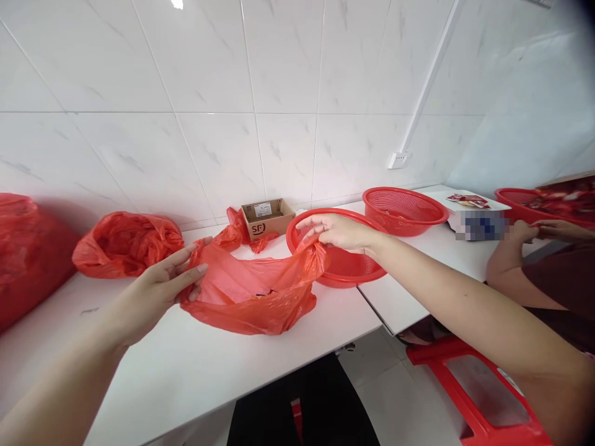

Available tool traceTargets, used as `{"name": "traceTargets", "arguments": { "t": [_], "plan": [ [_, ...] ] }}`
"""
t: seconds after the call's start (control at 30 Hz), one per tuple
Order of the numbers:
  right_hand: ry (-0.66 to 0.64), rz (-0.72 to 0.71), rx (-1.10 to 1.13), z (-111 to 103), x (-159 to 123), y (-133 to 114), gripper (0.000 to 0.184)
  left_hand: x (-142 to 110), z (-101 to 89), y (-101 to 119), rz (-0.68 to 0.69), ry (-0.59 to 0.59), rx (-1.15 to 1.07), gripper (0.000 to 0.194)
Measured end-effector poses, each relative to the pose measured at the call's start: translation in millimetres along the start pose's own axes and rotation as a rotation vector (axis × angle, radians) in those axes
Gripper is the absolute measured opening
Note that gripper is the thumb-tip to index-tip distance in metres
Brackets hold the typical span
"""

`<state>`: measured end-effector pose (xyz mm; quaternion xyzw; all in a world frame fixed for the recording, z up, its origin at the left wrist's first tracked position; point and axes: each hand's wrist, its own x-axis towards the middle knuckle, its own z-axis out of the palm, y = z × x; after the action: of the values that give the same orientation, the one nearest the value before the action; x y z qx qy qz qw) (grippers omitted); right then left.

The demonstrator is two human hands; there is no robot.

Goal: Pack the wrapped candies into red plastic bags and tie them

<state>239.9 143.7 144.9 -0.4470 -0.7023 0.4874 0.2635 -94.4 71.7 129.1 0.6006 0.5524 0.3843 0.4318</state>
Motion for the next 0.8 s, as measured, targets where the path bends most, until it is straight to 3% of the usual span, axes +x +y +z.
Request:
{"name": "traceTargets", "arguments": {
  "t": [0.1, 0.27, 0.5, 0.63, 0.7, 0.8],
  "plan": [
    [-0.015, 0.036, -0.079, 2.9, -1.6, 8.3, 0.060, 2.0, 0.8, -0.1, 0.000, 0.007, -0.002, 0.036],
    [-0.152, -0.038, -0.121, 7.6, -1.0, 20.3, 0.038, 1.9, 1.3, -0.9, -0.017, -0.002, -0.003, 0.048],
    [-0.287, -0.116, -0.460, 12.0, -18.9, 22.7, 0.073, -1.1, 6.8, 5.0, -0.027, -0.029, 0.026, 0.066],
    [-0.410, -0.160, -0.592, 24.7, -32.2, 22.2, 0.088, 0.4, 8.1, 6.4, -0.037, -0.009, 0.012, 0.071],
    [-0.434, -0.236, -0.629, 38.2, -36.2, 26.5, 0.090, 1.4, 9.4, 7.2, -0.040, -0.006, 0.015, 0.071],
    [-0.480, -0.412, -0.679, 61.9, -39.8, 36.9, 0.079, 1.5, 12.1, 9.3, -0.040, -0.005, 0.028, 0.068]
  ]
}}
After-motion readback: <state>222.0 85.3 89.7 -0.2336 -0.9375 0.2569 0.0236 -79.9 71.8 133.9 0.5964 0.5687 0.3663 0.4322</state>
